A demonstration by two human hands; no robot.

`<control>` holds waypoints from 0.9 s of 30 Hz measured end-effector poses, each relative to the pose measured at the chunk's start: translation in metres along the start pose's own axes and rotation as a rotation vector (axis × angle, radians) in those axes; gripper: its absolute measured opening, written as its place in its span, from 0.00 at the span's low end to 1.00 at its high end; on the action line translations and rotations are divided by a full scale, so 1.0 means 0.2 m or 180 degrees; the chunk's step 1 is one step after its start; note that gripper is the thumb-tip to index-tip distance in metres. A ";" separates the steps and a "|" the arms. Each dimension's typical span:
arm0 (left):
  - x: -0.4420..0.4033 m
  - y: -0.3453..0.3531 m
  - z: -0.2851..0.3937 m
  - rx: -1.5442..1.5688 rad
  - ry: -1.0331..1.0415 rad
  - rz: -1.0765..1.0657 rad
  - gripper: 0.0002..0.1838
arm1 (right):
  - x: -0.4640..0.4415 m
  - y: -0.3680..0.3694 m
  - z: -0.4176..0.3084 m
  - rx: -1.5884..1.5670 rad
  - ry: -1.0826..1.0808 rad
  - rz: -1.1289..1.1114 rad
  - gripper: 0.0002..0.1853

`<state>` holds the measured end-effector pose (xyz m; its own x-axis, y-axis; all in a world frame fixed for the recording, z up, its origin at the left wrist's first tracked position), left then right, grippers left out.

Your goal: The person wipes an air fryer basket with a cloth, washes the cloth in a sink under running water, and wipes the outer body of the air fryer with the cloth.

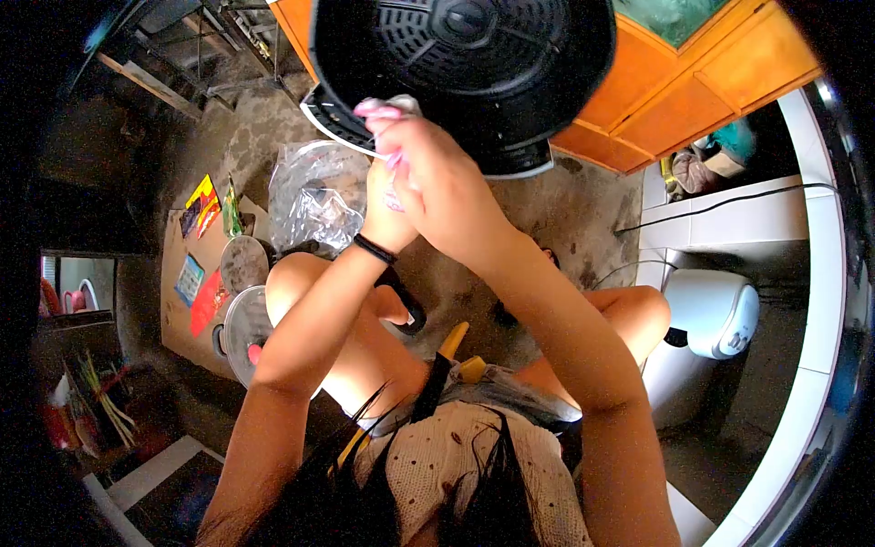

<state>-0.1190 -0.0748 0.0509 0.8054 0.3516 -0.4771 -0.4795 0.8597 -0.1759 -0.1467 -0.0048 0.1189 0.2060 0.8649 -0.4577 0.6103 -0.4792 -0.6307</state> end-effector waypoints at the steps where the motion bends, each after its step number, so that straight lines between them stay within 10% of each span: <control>1: 0.00 0.00 -0.02 -0.0215 -0.0169 -0.0122 0.15 | 0.00 0.00 -0.01 0.0251 -0.0216 -0.0134 0.12; 5: -0.01 -0.05 -0.09 -0.0551 -0.1423 -0.0401 0.11 | 0.08 -0.13 0.01 0.1136 -0.0349 -0.0690 0.20; 11: 0.00 -0.06 -0.03 -0.0361 -0.0940 0.0076 0.19 | 0.26 -0.53 0.12 0.2125 -0.0062 -0.0215 0.12; 15: -0.01 0.02 -0.13 0.0715 -0.0752 -0.0143 0.16 | 0.41 -0.73 0.18 0.1251 0.0427 0.1338 0.07; 18: 0.05 0.15 -0.16 0.2525 -0.1994 -0.0367 0.10 | 0.49 -0.82 0.26 -0.0231 0.0904 0.1837 0.07; 27: 0.03 0.13 -0.17 0.4492 -0.1954 -0.0230 0.04 | 0.52 -0.64 0.33 -0.1336 0.0946 0.1611 0.10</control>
<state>-0.1380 -0.0630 0.0147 0.9961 0.0843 -0.0251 -0.0104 0.3961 0.9181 -0.2548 0.1366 0.1109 0.7044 0.5847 -0.4026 0.6151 -0.7858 -0.0650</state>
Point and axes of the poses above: each hand's wrist, its own x-axis away from the middle knuckle, its own y-axis out of the palm, z = x × y, the point moved 8 cm from there along -x, towards the middle knuckle, and after that the axes turned 15 degrees about -z, right-handed, at the moved point
